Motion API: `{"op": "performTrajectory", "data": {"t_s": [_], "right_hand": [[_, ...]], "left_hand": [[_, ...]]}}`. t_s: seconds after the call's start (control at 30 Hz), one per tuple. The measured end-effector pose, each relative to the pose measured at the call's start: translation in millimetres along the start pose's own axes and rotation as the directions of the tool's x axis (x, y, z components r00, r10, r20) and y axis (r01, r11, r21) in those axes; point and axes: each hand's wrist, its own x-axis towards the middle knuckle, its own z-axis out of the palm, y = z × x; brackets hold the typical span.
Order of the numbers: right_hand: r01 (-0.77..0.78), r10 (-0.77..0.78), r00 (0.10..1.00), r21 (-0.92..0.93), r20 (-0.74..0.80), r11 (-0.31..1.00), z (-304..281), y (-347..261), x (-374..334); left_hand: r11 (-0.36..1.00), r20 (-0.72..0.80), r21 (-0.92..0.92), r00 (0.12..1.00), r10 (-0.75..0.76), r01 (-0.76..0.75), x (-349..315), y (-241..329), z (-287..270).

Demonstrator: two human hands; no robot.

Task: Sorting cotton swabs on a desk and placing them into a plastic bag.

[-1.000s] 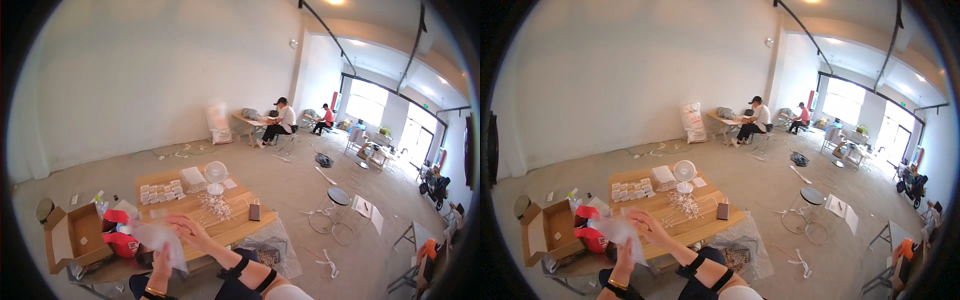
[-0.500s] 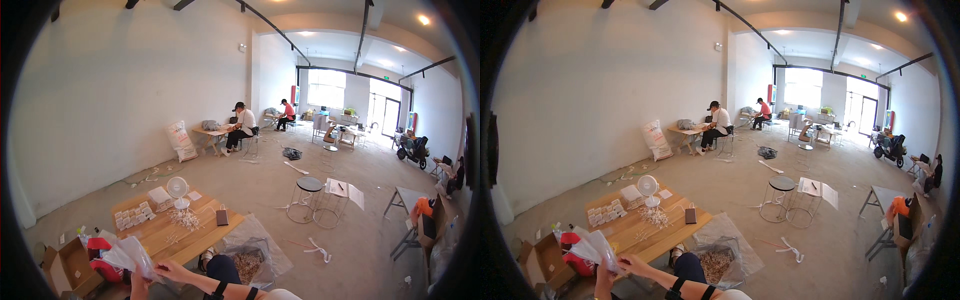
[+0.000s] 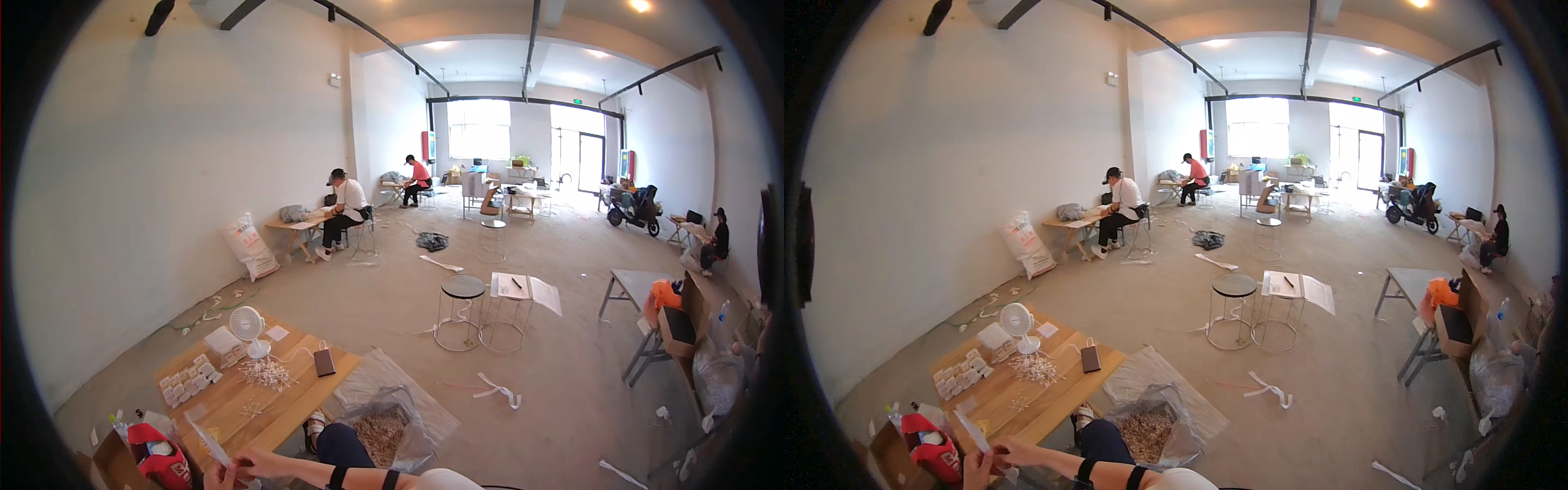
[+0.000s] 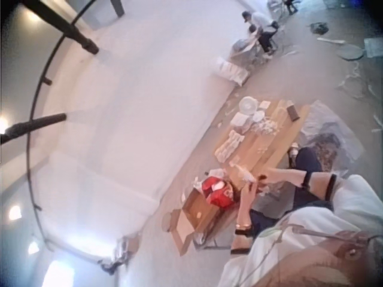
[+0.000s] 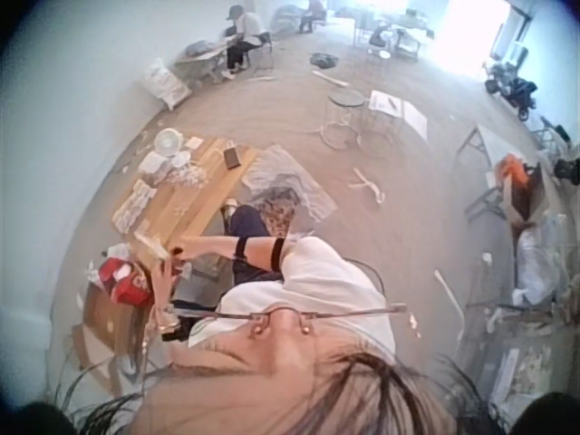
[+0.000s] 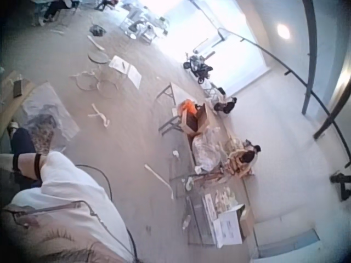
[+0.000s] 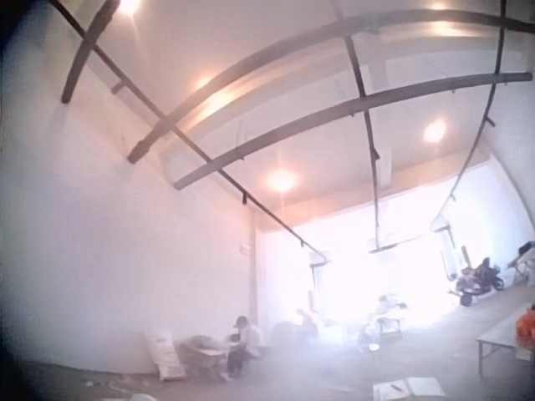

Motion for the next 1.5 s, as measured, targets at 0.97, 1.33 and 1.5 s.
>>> {"op": "performTrajectory", "data": {"t_s": [0.97,1.33,1.5], "right_hand": [[0.165,-0.196,0.968,-0.191,-0.156,0.968,8,6,7],[0.182,-0.25,0.956,-0.359,-0.153,0.915,30,26,22],[0.094,-0.19,0.962,-0.414,-0.197,0.906,16,24,-1]], "left_hand": [[0.739,0.349,-0.145,0.733,-0.584,0.658,3,-13,-8],[0.916,0.203,0.322,0.928,-0.311,0.237,-67,-127,26],[0.883,0.177,0.397,0.923,-0.342,0.251,-25,-82,39]]}}
